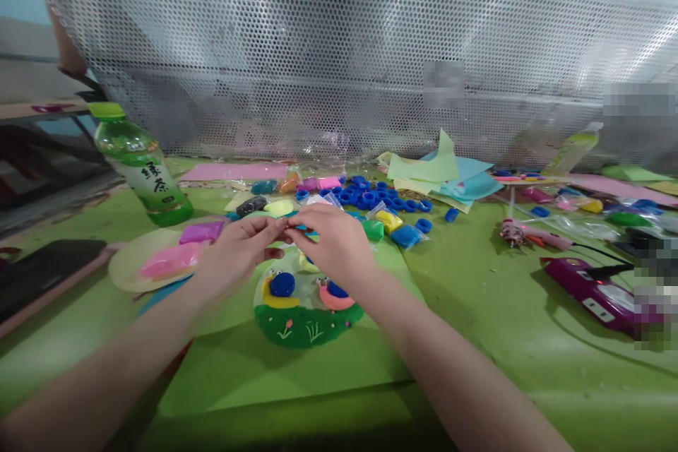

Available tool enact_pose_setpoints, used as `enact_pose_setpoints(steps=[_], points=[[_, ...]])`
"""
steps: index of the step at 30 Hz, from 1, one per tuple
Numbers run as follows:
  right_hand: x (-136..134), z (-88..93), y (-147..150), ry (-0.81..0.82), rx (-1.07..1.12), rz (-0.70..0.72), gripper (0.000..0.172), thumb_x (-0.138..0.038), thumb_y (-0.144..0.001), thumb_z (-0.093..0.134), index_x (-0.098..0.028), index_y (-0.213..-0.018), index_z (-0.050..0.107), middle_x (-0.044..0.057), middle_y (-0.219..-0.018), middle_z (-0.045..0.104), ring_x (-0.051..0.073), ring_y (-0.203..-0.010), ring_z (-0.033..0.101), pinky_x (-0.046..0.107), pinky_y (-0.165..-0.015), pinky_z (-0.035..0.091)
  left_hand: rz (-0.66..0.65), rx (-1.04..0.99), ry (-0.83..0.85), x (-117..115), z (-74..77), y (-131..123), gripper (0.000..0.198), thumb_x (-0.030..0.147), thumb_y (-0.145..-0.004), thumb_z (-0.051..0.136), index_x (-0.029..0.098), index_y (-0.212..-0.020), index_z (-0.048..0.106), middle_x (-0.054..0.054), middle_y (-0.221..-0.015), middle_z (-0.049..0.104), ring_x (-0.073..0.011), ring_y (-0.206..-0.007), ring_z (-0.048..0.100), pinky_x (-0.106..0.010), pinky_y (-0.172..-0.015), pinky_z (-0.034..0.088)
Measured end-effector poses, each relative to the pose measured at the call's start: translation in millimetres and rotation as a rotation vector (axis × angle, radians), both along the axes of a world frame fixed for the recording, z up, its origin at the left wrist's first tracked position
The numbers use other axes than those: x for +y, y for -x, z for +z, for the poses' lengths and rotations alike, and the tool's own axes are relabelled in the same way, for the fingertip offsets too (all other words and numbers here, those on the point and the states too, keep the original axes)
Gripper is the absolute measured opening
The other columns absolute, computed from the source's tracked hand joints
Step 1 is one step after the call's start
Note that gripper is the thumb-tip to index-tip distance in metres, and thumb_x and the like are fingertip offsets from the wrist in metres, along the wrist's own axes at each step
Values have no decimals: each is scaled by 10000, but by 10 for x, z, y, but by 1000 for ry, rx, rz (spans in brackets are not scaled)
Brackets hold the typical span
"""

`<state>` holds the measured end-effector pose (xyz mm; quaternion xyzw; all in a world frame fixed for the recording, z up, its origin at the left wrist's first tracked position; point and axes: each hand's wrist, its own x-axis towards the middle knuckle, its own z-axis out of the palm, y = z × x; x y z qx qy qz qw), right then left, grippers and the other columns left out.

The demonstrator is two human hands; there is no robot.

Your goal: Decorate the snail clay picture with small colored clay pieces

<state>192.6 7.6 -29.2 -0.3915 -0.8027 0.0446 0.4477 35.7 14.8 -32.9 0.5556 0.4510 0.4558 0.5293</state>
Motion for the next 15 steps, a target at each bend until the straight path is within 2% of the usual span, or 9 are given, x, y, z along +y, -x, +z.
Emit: enact_pose_setpoints(steps=[7,15], points=[[-22,25,-34,-74,-60,-28,137,-167,-796,567,-189,-776,701,22,-818,713,161,-794,646,273,-698,517,-5,34,-25,-3,24,14,317,484,-665,673,169,-708,678,-36,-710,664,-128,-699,587,-205,-558,439],[-16,41,-61,-243,-139,-94,179,-198,-817,546,-180,-837,723,23,-850,732,166,-819,665,273,-718,522,-64,-8,-3,30,8,50,286,417,-620,722,196,-799,695,-25,-746,678,-131,-728,601,-214,-584,462]])
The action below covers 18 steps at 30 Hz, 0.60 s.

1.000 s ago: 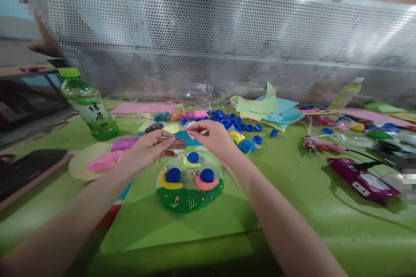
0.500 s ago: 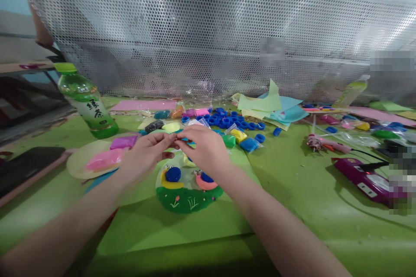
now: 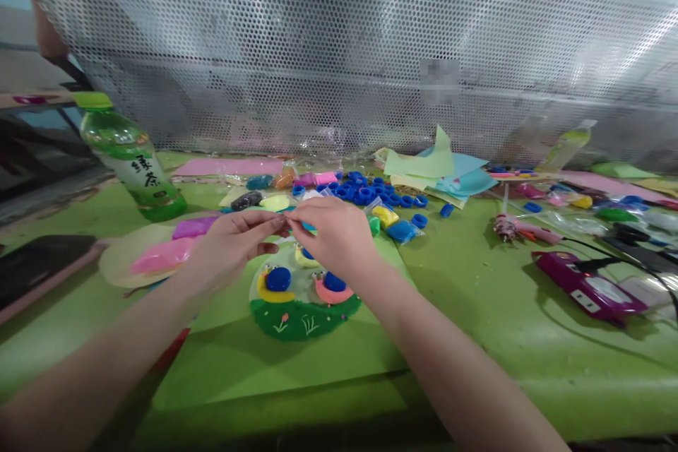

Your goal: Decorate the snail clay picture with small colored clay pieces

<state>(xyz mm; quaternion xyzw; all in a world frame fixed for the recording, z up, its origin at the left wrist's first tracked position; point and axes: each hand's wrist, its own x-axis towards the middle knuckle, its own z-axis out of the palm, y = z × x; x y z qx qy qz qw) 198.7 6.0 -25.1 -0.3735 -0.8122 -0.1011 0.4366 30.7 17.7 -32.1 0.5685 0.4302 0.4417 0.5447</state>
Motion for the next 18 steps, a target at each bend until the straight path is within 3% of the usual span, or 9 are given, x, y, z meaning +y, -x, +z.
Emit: enact_pose_setpoints(steps=[12,15,18], points=[[-39,32,2,33,-199,-123,289,-258,-871,438,-231,-852,725,-13,-908,727,176,-805,653,297,-707,486,62,-9,-34,-25,15,-29,206,348,-588,748,201,-726,705,-14,-715,674,-111,-650,563,-217,-593,452],[-73,31,29,10,-150,-124,272,-252,-852,455,-228,-809,723,-7,-894,727,176,-795,657,293,-679,483,83,-33,-40,-25,9,-19,186,309,-584,760,199,-724,707,-9,-710,678,-102,-625,555,-208,-585,447],[-95,51,44,75,70,-126,209,-241,-813,504,-223,-813,712,2,-881,721,159,-713,650,277,-594,473,87,-113,6,-18,18,-19,179,333,-624,730,194,-734,702,-30,-775,696,-126,-706,595,-213,-600,467]])
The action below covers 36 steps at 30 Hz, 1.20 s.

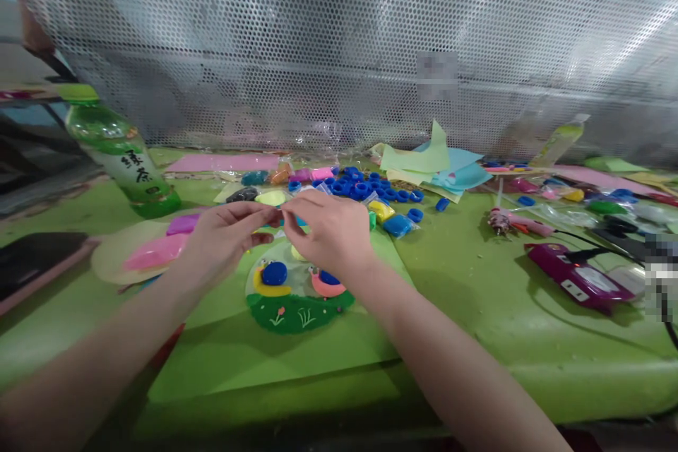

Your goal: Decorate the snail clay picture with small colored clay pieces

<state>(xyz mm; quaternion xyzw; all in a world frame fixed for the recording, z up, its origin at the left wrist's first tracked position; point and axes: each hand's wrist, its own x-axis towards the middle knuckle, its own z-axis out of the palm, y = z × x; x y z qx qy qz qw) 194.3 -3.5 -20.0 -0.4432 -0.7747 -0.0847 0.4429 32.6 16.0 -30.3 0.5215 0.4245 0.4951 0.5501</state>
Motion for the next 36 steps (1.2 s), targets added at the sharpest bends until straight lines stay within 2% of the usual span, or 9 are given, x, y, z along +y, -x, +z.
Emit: enact_pose_setpoints(steps=[3,6,10,14,17,20,26,32,36], points=[[38,26,-14,313,344,61,143,-246,-777,561,-193,-801,692,17,-780,704,114,-530,603,245,-488,459,-21,-83,107,14,18,-11,174,339,-677,683,181,-748,697,-72,-898,705,-158,-799,621,-227,-596,491],[122,24,-41,627,559,187,131,-268,-755,601,-164,-765,679,29,-726,683,94,-466,583,211,-420,442,-43,-115,205,25,29,-24,143,277,-703,663,161,-776,700,-106,-969,696,-145,-763,624,-218,-570,494],[197,-2,-59,776,655,252,149,-269,-778,573,-168,-800,679,44,-783,693,86,-495,598,184,-402,445,-61,-136,251,17,42,-29,130,250,-743,616,153,-773,698,-116,-961,695,-141,-745,624,-217,-564,498],[190,4,-55,769,664,257,207,-343,-795,563,-173,-788,681,55,-825,701,75,-487,585,178,-391,426,-44,-132,211,-3,56,-29,172,317,-727,649,150,-693,673,-90,-844,695,-134,-712,606,-224,-554,483],[168,14,-44,735,644,241,217,-382,-726,649,-166,-732,672,41,-736,689,75,-474,558,181,-386,404,-24,-100,153,-7,38,-19,221,348,-626,747,152,-633,644,-50,-733,673,-122,-684,591,-224,-575,471],[153,14,-38,713,632,223,186,-343,-678,696,-161,-694,660,22,-678,670,74,-476,546,186,-403,406,-28,-66,115,0,5,0,230,345,-591,768,159,-672,659,-35,-709,660,-118,-677,589,-227,-595,470],[168,-1,-70,660,515,221,159,-306,-778,594,-162,-774,662,36,-750,682,79,-491,568,202,-427,416,-64,-11,89,13,-14,14,238,388,-670,697,166,-750,666,-51,-808,666,-128,-759,589,-224,-619,481],[165,-21,-78,577,434,185,343,-365,-855,471,-176,-571,497,-16,-552,545,87,-457,561,219,-440,396,-35,44,33,36,1,1,391,489,-717,610,167,-534,485,7,-549,513,-97,-566,493,-213,-514,448],[143,-4,-71,566,425,178,208,-332,-799,560,-177,-662,553,-11,-627,585,94,-472,574,224,-447,416,-29,112,-10,36,16,11,360,463,-746,568,180,-550,459,18,-546,470,-101,-557,462,-213,-487,441]])
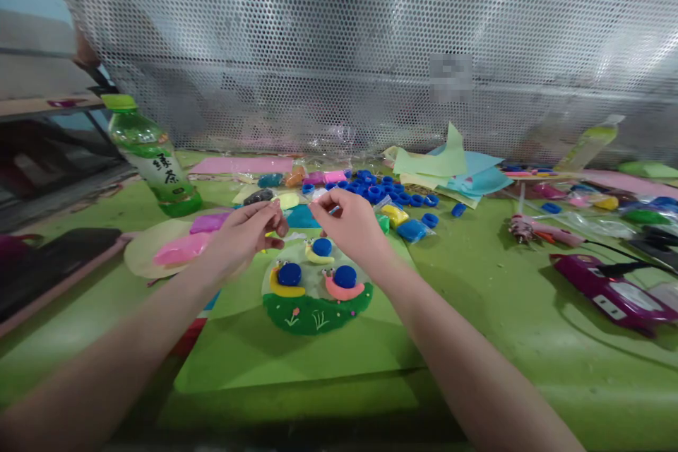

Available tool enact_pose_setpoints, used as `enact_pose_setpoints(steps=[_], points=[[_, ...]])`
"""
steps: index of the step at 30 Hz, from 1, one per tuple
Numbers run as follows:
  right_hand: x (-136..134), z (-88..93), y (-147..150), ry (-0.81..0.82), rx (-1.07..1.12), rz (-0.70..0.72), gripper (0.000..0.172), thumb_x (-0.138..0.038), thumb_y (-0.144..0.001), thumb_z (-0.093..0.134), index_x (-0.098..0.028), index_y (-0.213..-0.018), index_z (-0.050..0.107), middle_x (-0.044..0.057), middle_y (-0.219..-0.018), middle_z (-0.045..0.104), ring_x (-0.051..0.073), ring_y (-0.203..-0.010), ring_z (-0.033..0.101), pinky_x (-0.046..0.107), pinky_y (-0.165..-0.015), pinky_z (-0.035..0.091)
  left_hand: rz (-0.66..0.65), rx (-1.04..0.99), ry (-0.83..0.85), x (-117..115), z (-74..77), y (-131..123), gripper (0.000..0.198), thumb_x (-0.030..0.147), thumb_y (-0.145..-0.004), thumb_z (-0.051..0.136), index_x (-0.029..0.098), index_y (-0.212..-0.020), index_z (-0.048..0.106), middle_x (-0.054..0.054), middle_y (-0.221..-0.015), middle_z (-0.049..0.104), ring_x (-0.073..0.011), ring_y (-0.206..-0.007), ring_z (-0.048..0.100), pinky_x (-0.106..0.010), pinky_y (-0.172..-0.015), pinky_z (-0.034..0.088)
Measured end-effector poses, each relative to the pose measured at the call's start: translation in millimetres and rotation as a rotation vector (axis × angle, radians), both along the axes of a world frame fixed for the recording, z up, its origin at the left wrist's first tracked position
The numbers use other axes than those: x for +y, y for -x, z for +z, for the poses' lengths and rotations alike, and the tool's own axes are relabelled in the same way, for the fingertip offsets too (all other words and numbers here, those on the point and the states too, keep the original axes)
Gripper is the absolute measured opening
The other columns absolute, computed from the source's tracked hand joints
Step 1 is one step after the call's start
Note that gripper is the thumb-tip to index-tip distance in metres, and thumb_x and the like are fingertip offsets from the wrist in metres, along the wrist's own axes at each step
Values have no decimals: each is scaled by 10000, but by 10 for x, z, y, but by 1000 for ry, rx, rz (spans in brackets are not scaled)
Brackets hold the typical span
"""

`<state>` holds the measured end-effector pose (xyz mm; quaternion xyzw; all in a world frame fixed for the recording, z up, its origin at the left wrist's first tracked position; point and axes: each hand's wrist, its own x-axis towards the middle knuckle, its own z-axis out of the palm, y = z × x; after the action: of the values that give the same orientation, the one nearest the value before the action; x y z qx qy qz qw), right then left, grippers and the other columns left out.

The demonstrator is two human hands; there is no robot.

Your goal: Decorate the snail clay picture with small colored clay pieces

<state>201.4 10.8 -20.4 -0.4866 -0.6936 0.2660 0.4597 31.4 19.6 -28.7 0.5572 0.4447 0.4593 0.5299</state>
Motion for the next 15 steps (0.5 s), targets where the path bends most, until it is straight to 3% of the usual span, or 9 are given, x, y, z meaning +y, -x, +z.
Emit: enact_pose_setpoints(steps=[3,6,11,15], points=[[-13,32,7,7,-13,6,90,-263,-760,604,-175,-739,605,12,-726,647,104,-500,597,237,-476,457,0,65,-34,-1,12,26,259,415,-753,572,190,-643,507,16,-617,506,-112,-608,492,-216,-504,460],[-27,61,14,13,-40,44,82,-229,-775,582,-167,-760,633,24,-739,673,112,-515,613,252,-517,484,-22,125,-72,7,24,63,199,387,-743,608,194,-724,568,7,-694,560,-107,-633,522,-210,-534,473],[-49,62,11,-68,-100,99,121,-239,-810,537,-184,-744,622,9,-734,672,102,-510,597,257,-533,474,-15,150,-102,44,18,113,220,406,-752,597,196,-793,645,-42,-813,647,-125,-714,587,-204,-567,476],[-56,50,8,-133,-171,51,106,-264,-779,590,-192,-710,627,5,-674,655,116,-551,578,259,-531,448,18,149,-105,70,0,126,280,468,-759,570,195,-744,631,-47,-801,656,-144,-747,601,-222,-574,488]])
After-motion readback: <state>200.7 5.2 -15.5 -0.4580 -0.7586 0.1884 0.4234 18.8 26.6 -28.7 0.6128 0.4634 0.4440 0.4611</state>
